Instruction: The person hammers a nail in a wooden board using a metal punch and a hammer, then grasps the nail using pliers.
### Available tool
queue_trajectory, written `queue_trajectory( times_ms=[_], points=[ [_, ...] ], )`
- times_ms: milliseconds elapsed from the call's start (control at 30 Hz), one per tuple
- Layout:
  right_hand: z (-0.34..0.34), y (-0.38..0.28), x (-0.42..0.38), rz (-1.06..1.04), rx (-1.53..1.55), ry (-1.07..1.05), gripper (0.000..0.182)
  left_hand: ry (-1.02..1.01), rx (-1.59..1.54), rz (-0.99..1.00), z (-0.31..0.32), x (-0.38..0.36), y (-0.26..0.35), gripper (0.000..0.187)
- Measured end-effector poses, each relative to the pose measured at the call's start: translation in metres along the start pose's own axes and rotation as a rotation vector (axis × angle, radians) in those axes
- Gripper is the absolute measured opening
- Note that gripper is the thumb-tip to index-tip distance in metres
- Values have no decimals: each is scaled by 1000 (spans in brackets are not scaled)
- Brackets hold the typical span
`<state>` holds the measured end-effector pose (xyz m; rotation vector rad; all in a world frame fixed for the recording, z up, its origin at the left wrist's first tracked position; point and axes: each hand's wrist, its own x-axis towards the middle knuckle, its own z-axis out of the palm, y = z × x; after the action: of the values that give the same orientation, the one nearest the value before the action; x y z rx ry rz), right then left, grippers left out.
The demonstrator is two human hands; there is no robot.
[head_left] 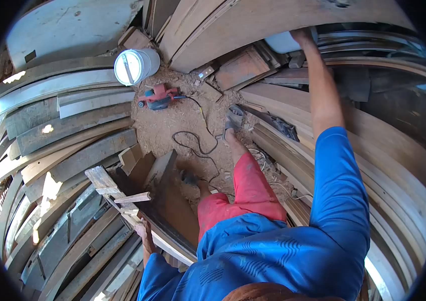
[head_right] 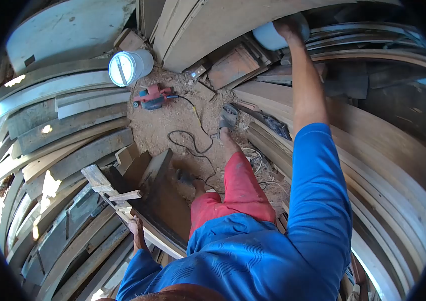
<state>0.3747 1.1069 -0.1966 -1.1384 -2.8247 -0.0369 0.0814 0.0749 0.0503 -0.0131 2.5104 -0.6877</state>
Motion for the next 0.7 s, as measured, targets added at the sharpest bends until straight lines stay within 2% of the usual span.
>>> queue_trajectory(
  times_ms=[233, 267, 400, 500, 533, 600, 700],
  points=[
    [2, 9, 11, 233, 149, -124, 36, -101, 141, 28, -26, -11, 16, 52],
    [1, 10, 10, 255, 166, -126, 35, -117, 119, -54, -30, -14, 23, 51],
    [-8, 14, 5, 338, 272, -88, 31, -28, 47, -33, -10, -8, 4, 45],
    [-29, 16, -10, 409, 394, -22, 28, 68, 73, 110, 1, -5, -7, 45],
    [-38, 16, -13, 429, 430, 1, 27, 176, 59, 182, 7, -6, -11, 43],
    [-61, 18, -20, 465, 473, 70, 26, 193, 23, 154, 12, -8, -14, 43],
    [-126, 5, -34, 474, 357, 168, 22, 210, 46, 93, 18, -7, -10, 43]
  ],
)
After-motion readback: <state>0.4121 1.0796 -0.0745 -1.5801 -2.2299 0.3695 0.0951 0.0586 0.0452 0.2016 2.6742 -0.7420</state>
